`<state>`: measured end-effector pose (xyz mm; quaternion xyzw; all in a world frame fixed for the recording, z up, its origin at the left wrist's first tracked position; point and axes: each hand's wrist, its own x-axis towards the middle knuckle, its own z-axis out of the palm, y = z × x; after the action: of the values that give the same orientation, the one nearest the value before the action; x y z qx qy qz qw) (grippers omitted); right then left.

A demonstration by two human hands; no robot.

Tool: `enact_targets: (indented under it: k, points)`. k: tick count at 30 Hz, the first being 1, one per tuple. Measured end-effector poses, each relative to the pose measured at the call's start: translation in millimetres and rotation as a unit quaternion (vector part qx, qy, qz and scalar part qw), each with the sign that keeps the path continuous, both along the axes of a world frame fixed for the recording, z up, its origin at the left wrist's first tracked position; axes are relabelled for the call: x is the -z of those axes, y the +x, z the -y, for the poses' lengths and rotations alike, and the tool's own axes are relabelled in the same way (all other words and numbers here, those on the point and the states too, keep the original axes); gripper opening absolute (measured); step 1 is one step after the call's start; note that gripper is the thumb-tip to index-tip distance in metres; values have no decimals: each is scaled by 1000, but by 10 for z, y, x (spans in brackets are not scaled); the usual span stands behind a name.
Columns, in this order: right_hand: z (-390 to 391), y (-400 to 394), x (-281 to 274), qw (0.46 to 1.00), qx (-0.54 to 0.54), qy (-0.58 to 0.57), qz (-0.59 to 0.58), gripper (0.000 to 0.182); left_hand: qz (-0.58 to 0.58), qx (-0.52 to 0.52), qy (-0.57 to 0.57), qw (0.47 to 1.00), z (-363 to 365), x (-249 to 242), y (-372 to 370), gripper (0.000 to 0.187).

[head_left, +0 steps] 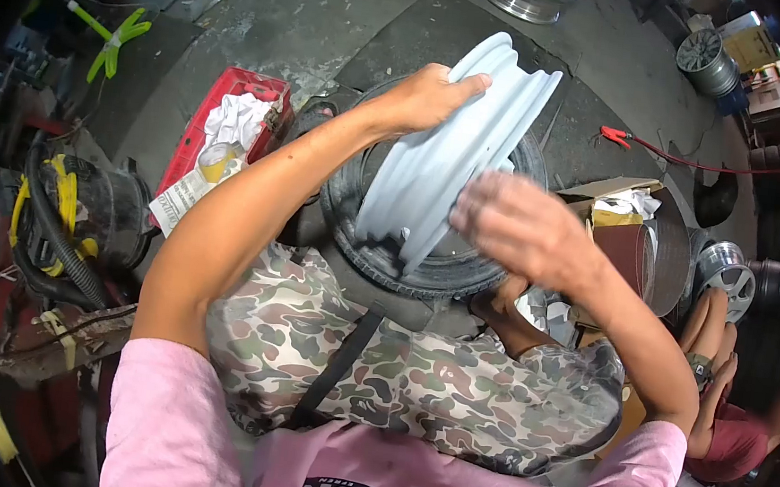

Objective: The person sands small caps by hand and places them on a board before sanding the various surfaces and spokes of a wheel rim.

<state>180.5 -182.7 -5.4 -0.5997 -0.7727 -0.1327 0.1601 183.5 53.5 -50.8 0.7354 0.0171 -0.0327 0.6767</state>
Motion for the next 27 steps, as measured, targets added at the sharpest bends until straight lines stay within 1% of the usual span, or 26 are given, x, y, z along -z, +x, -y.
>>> enact_targets:
  k: [1,3,4,5,7,8,9,11,13,14,15,17,18,19,21,23,24,25,27]
  points:
    - [12,109,-12,1000,0,-1,-1,29,-1,0,-1,1000,-16,-14,17,55]
    - [32,463,-110,997,75,16,16,30,-31,21,26,999,-52,-8,28,55]
    - [-42,539,-277,984,170,29,-44,33,-31,19,26,999,-73,53,31,55]
    - [-69,623,-260,978,206,37,-20,36,-28,15,27,999,-85,118,25,55]
    - [-110,412,-182,991,125,-13,-43,31,-15,6,31,999,-156,106,67,55]
    - [-160,180,-83,996,47,-35,-69,27,-15,-1,46,999,-138,64,24,55]
    - [-183,-17,-38,997,-12,-55,-45,21,-16,-4,59,998,-93,46,0,56]
    - [-184,133,-110,996,-19,-57,-69,17,-28,-10,60,998,-69,86,49,57]
    - [-195,606,-222,993,102,-20,-53,20,-25,13,50,998,-123,148,77,58]
    - [-195,792,-306,974,195,-24,-117,22,-26,12,49,998,-111,144,27,58]
    - [-203,851,-274,958,244,-36,-146,20,-16,-2,48,999,-83,117,-16,57]
    - [-207,513,-209,980,178,-36,-78,19,6,-19,50,999,-118,31,27,56]
    - [-249,204,-188,988,116,-70,-79,21,9,-26,49,998,-120,68,11,56]
    - [-209,10,-42,994,40,-82,-63,26,11,-24,50,998,-90,95,8,56]
    - [-218,-55,-85,987,-14,-143,-73,28,5,-25,42,999,-49,1,-21,55]
    - [-119,449,-71,993,78,-26,-89,26,-14,-5,44,999,-66,-46,-57,56]
    - [-109,630,-209,976,185,-15,-117,29,-14,-4,44,999,-80,-38,-72,56]
    - [-78,855,-177,952,252,22,-170,34,-32,0,39,999,-97,-29,-71,56]
    - [-35,894,-98,957,259,59,-116,33,-44,10,38,998,-98,2,-13,56]
